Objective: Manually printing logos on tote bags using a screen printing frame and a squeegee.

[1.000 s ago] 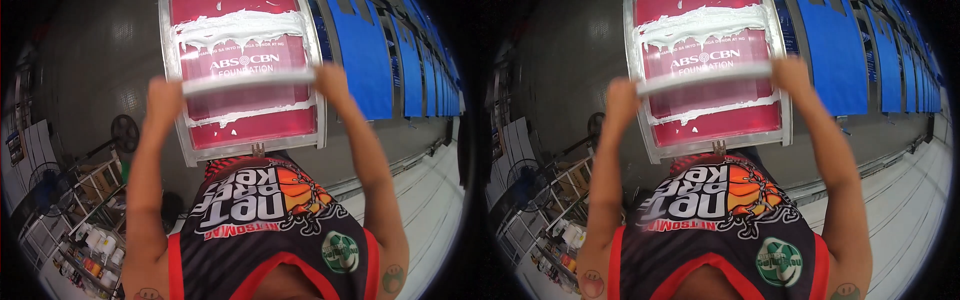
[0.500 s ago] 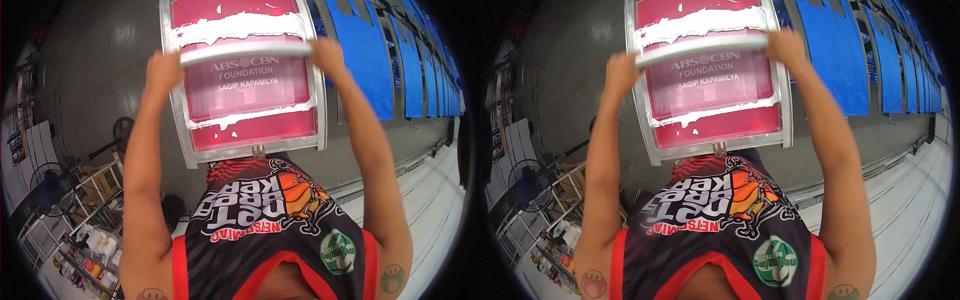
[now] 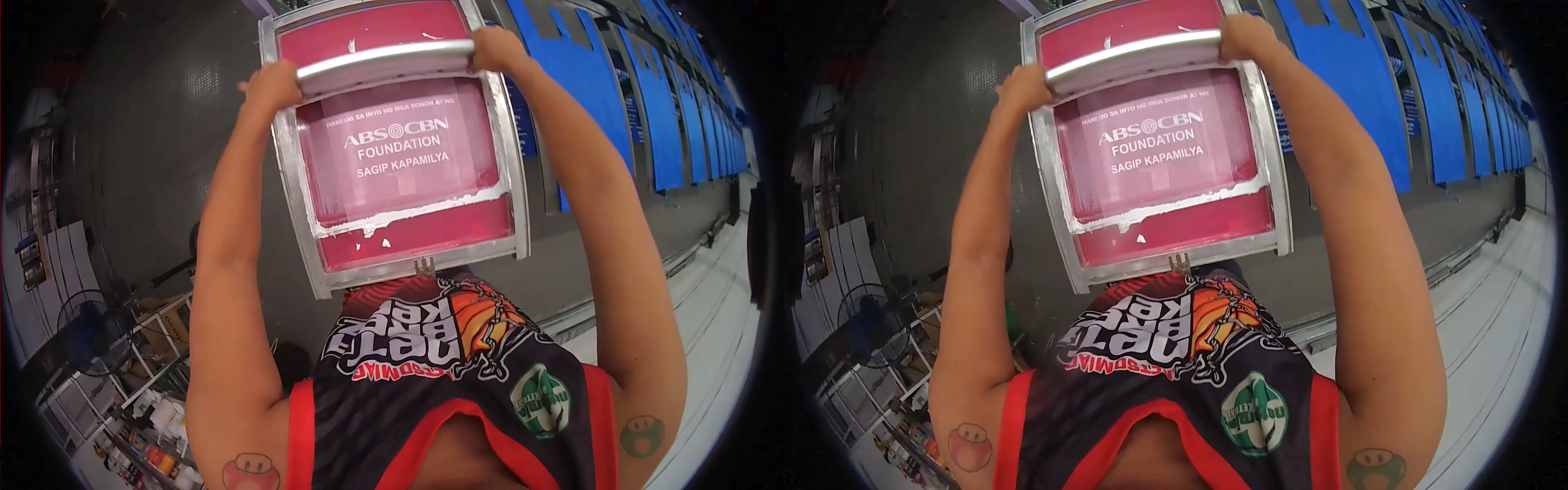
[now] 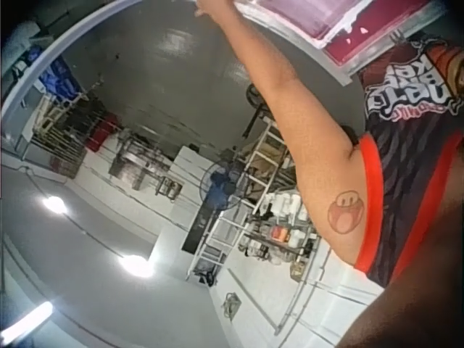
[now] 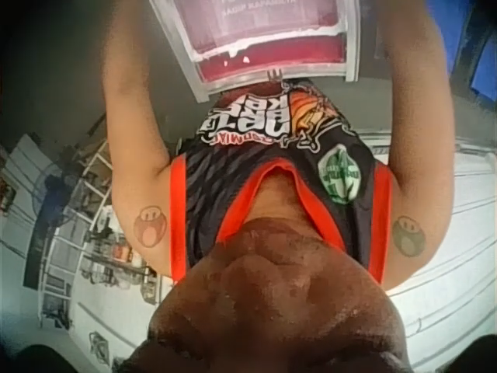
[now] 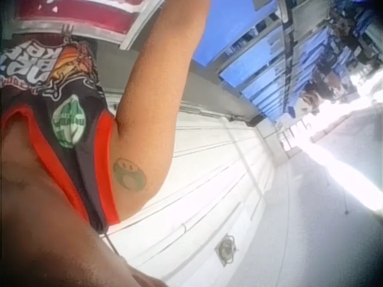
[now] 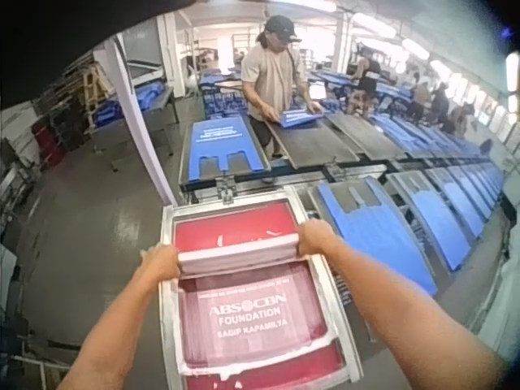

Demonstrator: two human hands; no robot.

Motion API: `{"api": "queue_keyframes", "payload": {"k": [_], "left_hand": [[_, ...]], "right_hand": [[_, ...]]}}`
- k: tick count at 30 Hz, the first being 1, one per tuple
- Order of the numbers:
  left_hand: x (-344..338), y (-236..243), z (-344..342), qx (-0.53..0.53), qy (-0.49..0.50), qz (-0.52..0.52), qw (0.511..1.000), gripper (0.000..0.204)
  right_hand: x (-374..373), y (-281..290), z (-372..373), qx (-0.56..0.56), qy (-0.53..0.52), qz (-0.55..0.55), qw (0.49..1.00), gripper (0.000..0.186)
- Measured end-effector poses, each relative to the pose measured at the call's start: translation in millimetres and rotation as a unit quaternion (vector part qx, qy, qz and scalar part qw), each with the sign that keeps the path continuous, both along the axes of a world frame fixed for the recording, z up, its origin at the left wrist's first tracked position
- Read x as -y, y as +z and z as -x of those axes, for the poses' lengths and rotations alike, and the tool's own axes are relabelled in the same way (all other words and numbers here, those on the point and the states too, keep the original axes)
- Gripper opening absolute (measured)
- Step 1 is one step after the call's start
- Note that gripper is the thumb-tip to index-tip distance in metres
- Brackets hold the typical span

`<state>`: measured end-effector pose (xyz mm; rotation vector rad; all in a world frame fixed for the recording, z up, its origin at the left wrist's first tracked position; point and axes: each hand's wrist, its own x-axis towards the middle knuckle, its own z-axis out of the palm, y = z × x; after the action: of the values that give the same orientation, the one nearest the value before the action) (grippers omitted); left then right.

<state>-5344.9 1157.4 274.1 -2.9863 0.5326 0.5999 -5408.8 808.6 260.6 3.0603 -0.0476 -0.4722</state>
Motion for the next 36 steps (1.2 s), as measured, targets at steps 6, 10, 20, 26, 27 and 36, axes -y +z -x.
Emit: {"api": "queue_keyframes", "payload": {"k": [6, 10, 20, 26, 27, 36], "left_hand": [[87, -10, 5, 0.034, -0.114, 0.187, 0.975, 0.049], [94, 4, -33, 0.041, -0.198, 0.203, 0.958, 0.048], [274, -15, 34, 0.078, -0.138, 0.148, 0.976, 0.047], [364, 0, 82, 0.122, -0.148, 0.112, 0.975, 0.041], [368, -4, 97, 0.099, -0.096, 0.11, 0.984, 0.037], [377, -54, 370, 0.2, -0.099, 0.226, 0.948, 0.032]], "right_hand": [[-38, 1, 117, 0.344, -0.002, -0.104, 0.933, 0.038], [-92, -20, 306, -0.373, -0.159, -0.367, 0.837, 0.069], [25, -16, 418, -0.13, -0.423, -0.602, 0.664, 0.023], [120, -12, 443, -0.114, -0.375, -0.599, 0.698, 0.02], [125, -28, 450, -0.11, -0.37, -0.577, 0.72, 0.02], [170, -60, 466, -0.086, -0.349, -0.589, 0.724, 0.02]]}}
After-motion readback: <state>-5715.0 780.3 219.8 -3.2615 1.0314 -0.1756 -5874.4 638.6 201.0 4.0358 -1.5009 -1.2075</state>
